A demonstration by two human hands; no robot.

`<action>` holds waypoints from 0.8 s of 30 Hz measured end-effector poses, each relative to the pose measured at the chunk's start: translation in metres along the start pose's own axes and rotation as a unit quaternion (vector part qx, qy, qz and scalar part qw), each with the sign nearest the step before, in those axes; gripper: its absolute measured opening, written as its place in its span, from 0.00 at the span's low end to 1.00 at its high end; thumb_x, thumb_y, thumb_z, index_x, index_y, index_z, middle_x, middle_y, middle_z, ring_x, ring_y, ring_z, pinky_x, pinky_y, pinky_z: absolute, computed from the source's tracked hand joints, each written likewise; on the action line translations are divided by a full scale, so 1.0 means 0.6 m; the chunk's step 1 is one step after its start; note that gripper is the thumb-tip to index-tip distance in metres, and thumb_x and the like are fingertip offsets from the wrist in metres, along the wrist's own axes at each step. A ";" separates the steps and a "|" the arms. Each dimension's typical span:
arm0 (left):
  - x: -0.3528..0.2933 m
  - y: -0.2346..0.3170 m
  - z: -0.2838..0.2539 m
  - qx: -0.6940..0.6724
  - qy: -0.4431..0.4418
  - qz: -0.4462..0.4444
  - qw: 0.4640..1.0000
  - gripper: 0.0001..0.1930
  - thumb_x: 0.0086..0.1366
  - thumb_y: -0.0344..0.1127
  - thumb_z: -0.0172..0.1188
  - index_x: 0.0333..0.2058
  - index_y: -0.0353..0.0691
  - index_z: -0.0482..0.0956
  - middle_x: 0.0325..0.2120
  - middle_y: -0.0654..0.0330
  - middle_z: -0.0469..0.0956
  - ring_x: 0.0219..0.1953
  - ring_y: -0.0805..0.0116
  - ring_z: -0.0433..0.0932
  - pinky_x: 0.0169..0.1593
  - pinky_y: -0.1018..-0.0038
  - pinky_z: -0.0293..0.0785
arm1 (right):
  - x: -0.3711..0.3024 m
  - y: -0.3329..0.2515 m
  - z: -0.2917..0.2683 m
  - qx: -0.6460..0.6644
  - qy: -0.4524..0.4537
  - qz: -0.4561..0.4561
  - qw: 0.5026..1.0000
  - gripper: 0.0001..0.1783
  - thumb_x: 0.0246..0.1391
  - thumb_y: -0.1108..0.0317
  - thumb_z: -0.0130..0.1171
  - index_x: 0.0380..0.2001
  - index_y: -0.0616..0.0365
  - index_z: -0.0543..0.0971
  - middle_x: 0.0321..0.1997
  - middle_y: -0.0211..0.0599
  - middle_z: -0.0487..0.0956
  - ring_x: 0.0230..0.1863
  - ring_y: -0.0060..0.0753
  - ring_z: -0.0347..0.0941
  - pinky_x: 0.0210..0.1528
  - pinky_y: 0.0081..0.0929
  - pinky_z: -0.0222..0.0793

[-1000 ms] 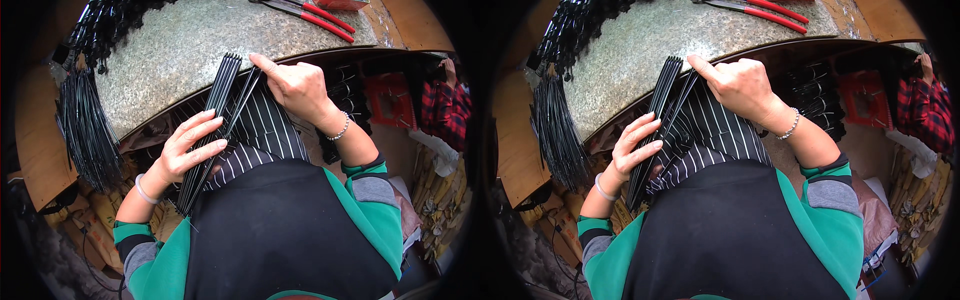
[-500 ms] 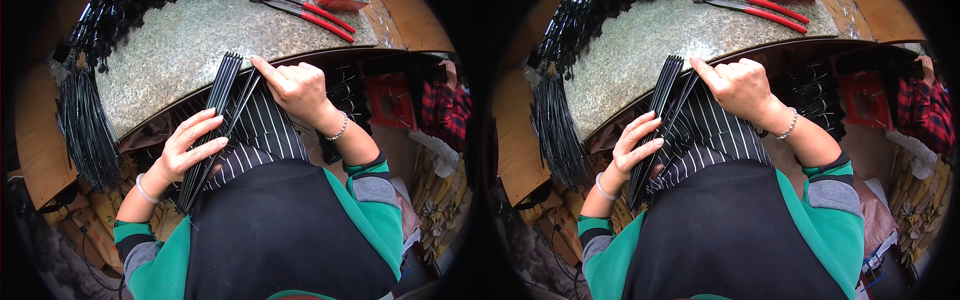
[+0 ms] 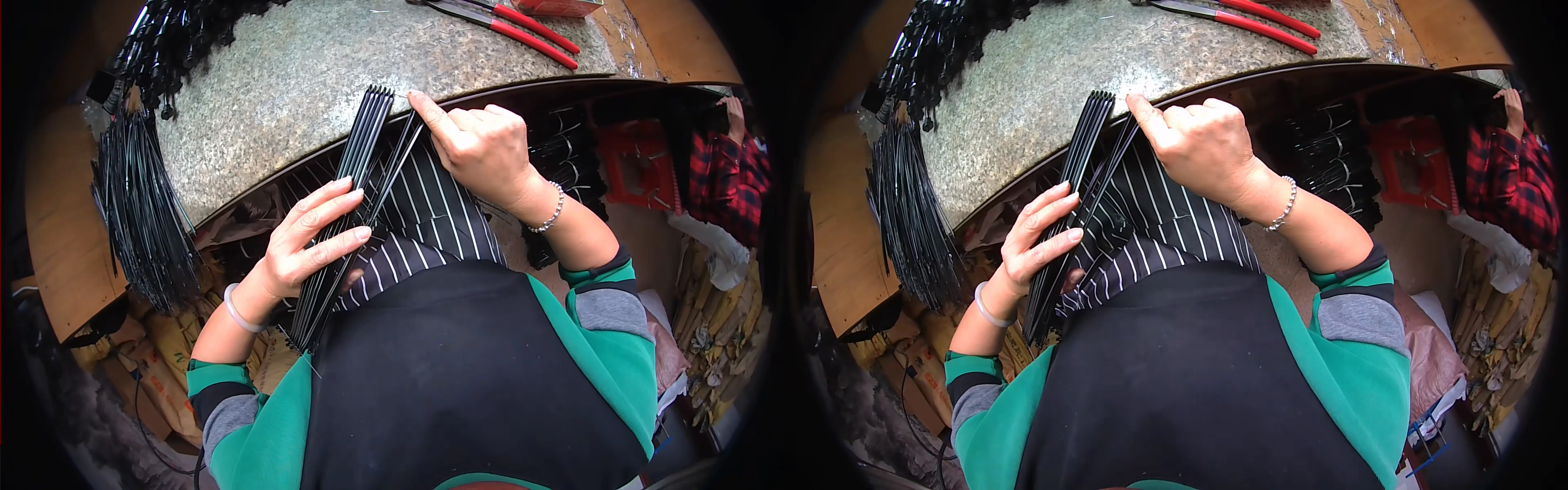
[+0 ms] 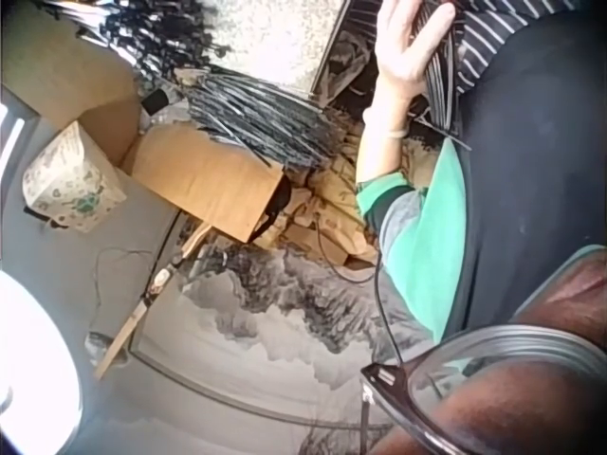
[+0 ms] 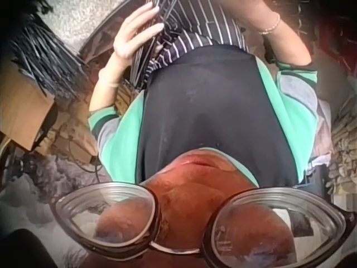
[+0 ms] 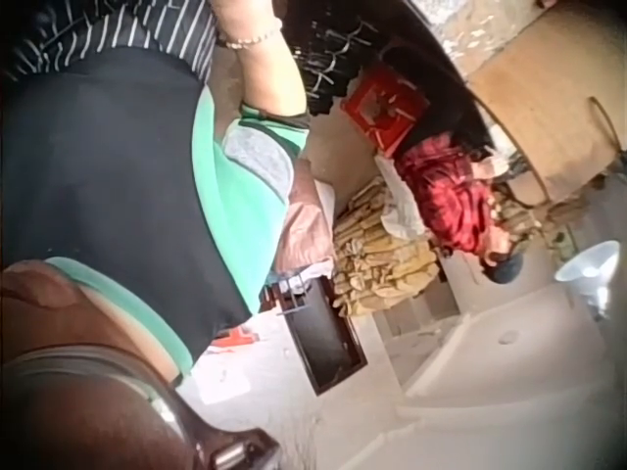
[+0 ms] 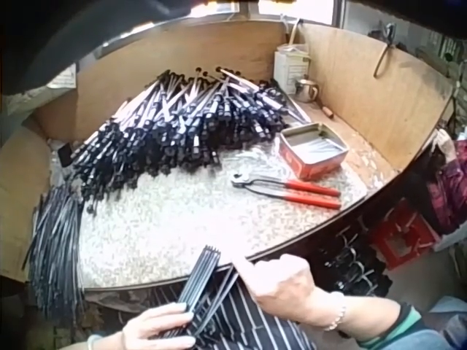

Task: Assembling and securing bundles of black wires into a central hub using pliers.

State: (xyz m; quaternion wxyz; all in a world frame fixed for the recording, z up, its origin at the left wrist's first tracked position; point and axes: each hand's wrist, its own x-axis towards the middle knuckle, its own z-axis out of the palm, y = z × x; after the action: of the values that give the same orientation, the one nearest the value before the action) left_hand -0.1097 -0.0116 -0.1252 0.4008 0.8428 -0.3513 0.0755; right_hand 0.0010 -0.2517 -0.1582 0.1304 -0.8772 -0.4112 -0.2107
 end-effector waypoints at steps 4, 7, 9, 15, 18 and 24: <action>0.000 0.001 0.002 -0.003 0.004 -0.001 1.000 0.19 0.50 0.36 0.65 0.42 0.38 0.78 0.47 0.43 0.72 0.52 0.45 0.70 0.54 0.58 0.67 | -0.003 -0.002 0.003 -0.002 0.001 0.011 1.000 0.26 0.42 0.72 0.57 0.50 0.50 0.75 0.11 0.24 0.63 0.11 0.23 0.62 0.17 0.22 0.57; -0.002 0.001 0.001 -0.002 0.004 -0.002 1.000 0.18 0.50 0.36 0.65 0.42 0.38 0.78 0.47 0.43 0.72 0.52 0.45 0.70 0.54 0.58 0.67 | -0.003 0.001 0.006 0.024 0.005 -0.005 1.000 0.27 0.43 0.71 0.56 0.52 0.48 0.74 0.11 0.24 0.63 0.12 0.22 0.62 0.18 0.22 0.57; -0.002 -0.001 0.001 -0.001 0.003 0.001 1.000 0.18 0.50 0.36 0.64 0.41 0.38 0.78 0.47 0.43 0.72 0.52 0.45 0.70 0.54 0.58 0.67 | -0.004 0.006 0.006 0.020 0.001 -0.014 1.000 0.28 0.43 0.71 0.56 0.52 0.47 0.73 0.12 0.24 0.63 0.12 0.22 0.62 0.18 0.22 0.57; -0.001 -0.001 0.002 -0.002 0.007 -0.001 1.000 0.18 0.51 0.36 0.64 0.41 0.38 0.78 0.47 0.43 0.72 0.52 0.45 0.70 0.54 0.58 0.67 | -0.003 0.014 0.007 0.020 -0.011 -0.037 0.999 0.29 0.44 0.71 0.55 0.54 0.45 0.72 0.12 0.23 0.62 0.12 0.22 0.61 0.18 0.22 0.58; -0.001 0.000 0.002 0.000 0.010 -0.002 1.000 0.18 0.51 0.36 0.64 0.41 0.38 0.78 0.47 0.43 0.72 0.52 0.45 0.70 0.54 0.58 0.67 | -0.005 0.015 0.007 0.020 -0.010 -0.038 0.999 0.29 0.44 0.71 0.55 0.54 0.45 0.71 0.11 0.23 0.62 0.12 0.22 0.61 0.19 0.22 0.58; -0.001 -0.001 0.000 0.003 0.006 0.000 1.000 0.18 0.51 0.37 0.64 0.41 0.38 0.78 0.47 0.43 0.72 0.52 0.45 0.70 0.54 0.59 0.68 | -0.002 0.017 -0.002 0.035 -0.035 -0.034 0.998 0.28 0.45 0.71 0.55 0.54 0.45 0.71 0.12 0.25 0.66 0.13 0.24 0.65 0.19 0.23 0.61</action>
State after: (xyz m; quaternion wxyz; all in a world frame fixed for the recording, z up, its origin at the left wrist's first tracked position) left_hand -0.1096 -0.0113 -0.1260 0.4000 0.8435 -0.3492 0.0815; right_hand 0.0079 -0.2596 -0.1584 0.1395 -0.8646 -0.4519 -0.1699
